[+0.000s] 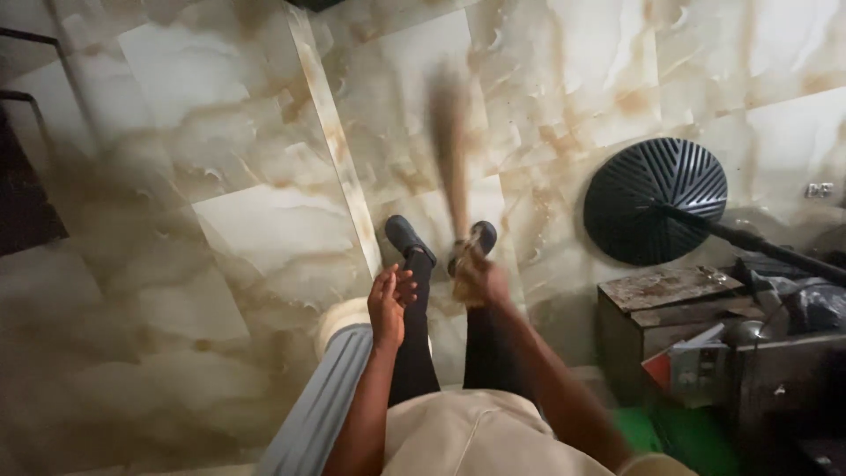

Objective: The person sweeps the floor with a handheld broom, moving chairs out of the way to reach under a table and then sweeping dirt into a pile.

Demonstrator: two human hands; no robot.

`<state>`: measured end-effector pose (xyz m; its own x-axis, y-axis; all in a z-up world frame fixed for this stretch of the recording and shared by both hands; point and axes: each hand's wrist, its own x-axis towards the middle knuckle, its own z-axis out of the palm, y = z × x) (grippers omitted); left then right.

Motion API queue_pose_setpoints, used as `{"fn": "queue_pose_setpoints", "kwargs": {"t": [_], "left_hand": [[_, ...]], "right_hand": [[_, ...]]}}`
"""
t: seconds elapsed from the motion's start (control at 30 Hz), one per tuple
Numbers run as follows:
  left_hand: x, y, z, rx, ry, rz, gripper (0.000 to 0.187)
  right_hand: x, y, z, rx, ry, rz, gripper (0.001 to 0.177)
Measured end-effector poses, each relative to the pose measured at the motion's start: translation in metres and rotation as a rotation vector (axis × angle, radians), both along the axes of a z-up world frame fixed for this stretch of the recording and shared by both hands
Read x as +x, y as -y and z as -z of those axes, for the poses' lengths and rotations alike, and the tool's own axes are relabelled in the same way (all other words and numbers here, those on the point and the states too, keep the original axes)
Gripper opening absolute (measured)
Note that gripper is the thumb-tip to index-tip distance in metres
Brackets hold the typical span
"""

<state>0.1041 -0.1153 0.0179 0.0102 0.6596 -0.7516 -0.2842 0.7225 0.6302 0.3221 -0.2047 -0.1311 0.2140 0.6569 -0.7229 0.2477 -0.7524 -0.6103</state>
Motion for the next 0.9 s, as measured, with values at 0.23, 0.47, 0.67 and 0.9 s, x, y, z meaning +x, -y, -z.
{"fn": "queue_pose_setpoints", "kwargs": {"t": [0.23,0.47,0.67,0.9], "left_hand": [[0.031,-0.002,-0.008,0.053,0.046,0.058,0.030],[0.044,0.004,-0.022,0.031,0.030,0.182,0.032],[0.059,-0.003,-0.029,0.021,0.073,0.245,0.033],[0.073,-0.013,-0.034,0.060,0.190,0.318,0.034]], "right_hand": [[-0.012,0.029,-0.005,-0.130,-0.257,-0.048,0.038],[0.076,0.048,0.010,-0.174,-0.145,0.270,0.038],[0.035,0.079,-0.040,0.245,0.223,-0.324,0.052],[0.071,0.078,-0.049,-0.435,-0.184,0.068,0.050]]}}
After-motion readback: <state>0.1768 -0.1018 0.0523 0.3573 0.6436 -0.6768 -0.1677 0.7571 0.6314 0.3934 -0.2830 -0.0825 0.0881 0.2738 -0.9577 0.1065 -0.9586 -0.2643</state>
